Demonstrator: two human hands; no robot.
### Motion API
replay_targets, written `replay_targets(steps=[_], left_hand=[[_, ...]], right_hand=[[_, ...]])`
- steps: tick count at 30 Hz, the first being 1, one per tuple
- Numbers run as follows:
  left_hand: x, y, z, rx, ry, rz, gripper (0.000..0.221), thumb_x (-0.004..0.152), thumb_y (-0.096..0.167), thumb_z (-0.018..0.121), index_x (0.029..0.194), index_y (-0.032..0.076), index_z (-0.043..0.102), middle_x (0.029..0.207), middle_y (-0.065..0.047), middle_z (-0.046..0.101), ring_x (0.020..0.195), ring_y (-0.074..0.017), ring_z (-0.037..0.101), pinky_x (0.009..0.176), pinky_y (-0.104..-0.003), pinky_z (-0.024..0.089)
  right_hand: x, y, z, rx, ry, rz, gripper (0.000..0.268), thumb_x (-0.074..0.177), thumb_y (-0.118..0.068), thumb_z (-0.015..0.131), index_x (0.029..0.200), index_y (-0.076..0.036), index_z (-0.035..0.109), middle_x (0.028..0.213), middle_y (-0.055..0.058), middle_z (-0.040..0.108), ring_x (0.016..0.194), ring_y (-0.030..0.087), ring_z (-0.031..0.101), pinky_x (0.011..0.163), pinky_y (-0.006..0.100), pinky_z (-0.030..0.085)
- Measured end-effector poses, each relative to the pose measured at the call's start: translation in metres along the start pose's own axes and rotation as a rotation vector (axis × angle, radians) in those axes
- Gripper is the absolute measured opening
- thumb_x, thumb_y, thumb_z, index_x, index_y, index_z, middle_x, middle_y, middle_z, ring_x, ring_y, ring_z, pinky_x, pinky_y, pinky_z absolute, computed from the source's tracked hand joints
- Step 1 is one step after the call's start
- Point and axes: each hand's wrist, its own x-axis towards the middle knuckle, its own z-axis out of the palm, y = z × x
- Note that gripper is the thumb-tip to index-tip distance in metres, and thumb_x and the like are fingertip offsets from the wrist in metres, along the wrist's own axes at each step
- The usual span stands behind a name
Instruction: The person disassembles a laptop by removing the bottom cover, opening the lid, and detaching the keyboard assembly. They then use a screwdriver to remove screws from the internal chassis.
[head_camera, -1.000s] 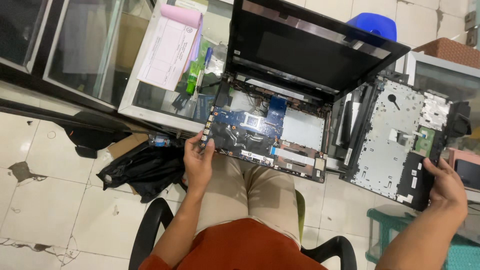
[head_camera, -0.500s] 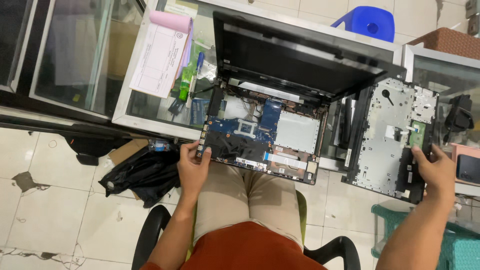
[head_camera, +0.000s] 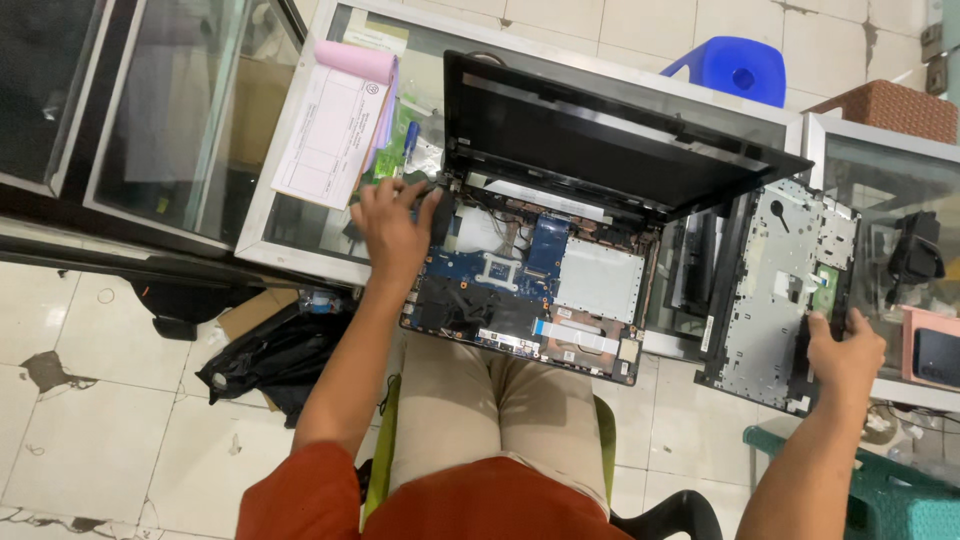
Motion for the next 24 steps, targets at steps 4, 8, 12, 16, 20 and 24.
replay_targets(steps=[4, 8, 12, 16, 20, 24], left_hand=[[0.016, 0.003, 0.021, 0.048, 0.202, 0.09, 0.035, 0.093, 0.049, 0.058, 0.085, 0.018, 0.073, 0.089, -0.002, 0.057, 0.089, -0.0273, 0.045, 0.071, -0.043, 0.031], [0.02, 0.002, 0.027, -0.065, 0.221, 0.054, 0.044, 0.096, 0.052, 0.05, 0.078, 0.018, 0.07, 0.08, 0.004, 0.057, 0.084, -0.0227, 0.047, 0.074, -0.041, 0.027], [0.021, 0.005, 0.018, -0.109, 0.108, 0.022, 0.037, 0.097, 0.049, 0.05, 0.081, 0.02, 0.067, 0.085, 0.005, 0.063, 0.092, -0.0227, 0.051, 0.079, -0.043, 0.027], [0.02, 0.002, 0.022, -0.002, 0.038, 0.074, 0.034, 0.092, 0.046, 0.057, 0.102, 0.017, 0.072, 0.094, 0.002, 0.062, 0.096, -0.0262, 0.047, 0.077, -0.043, 0.026], [0.024, 0.006, 0.017, -0.159, -0.015, 0.04, 0.016, 0.089, 0.036, 0.067, 0.093, 0.02, 0.07, 0.089, 0.006, 0.066, 0.096, -0.0226, 0.054, 0.083, -0.042, 0.027], [0.017, 0.006, 0.01, -0.225, 0.024, 0.054, 0.017, 0.088, 0.037, 0.069, 0.094, 0.022, 0.073, 0.092, 0.007, 0.07, 0.093, -0.0188, 0.056, 0.081, -0.039, 0.028]], right_hand=[[-0.025, -0.03, -0.008, 0.026, -0.028, 0.107, 0.056, 0.103, -0.029, 0.054, 0.147, 0.002, 0.035, 0.146, 0.024, 0.026, 0.129, 0.05, 0.026, 0.101, 0.075, 0.033], [-0.017, -0.021, -0.002, -0.008, 0.001, 0.065, 0.056, 0.102, -0.026, 0.055, 0.147, 0.003, 0.036, 0.142, 0.028, 0.039, 0.128, 0.05, 0.03, 0.1, 0.073, 0.032], [-0.02, -0.034, -0.002, -0.025, 0.003, 0.107, 0.055, 0.103, -0.025, 0.055, 0.148, -0.002, 0.034, 0.144, 0.024, 0.038, 0.128, 0.05, 0.032, 0.103, 0.072, 0.031], [-0.024, -0.046, -0.001, 0.037, -0.021, 0.136, 0.05, 0.105, -0.021, 0.048, 0.148, -0.002, 0.032, 0.15, 0.021, 0.029, 0.134, 0.045, 0.027, 0.107, 0.068, 0.029], [-0.028, -0.05, -0.001, 0.029, -0.031, 0.156, 0.05, 0.106, -0.024, 0.046, 0.149, -0.004, 0.03, 0.151, 0.02, 0.025, 0.134, 0.047, 0.025, 0.106, 0.072, 0.028], [-0.025, -0.043, 0.005, -0.026, 0.011, 0.079, 0.054, 0.101, -0.028, 0.046, 0.148, -0.005, 0.033, 0.15, 0.021, 0.03, 0.136, 0.046, 0.021, 0.104, 0.073, 0.015]])
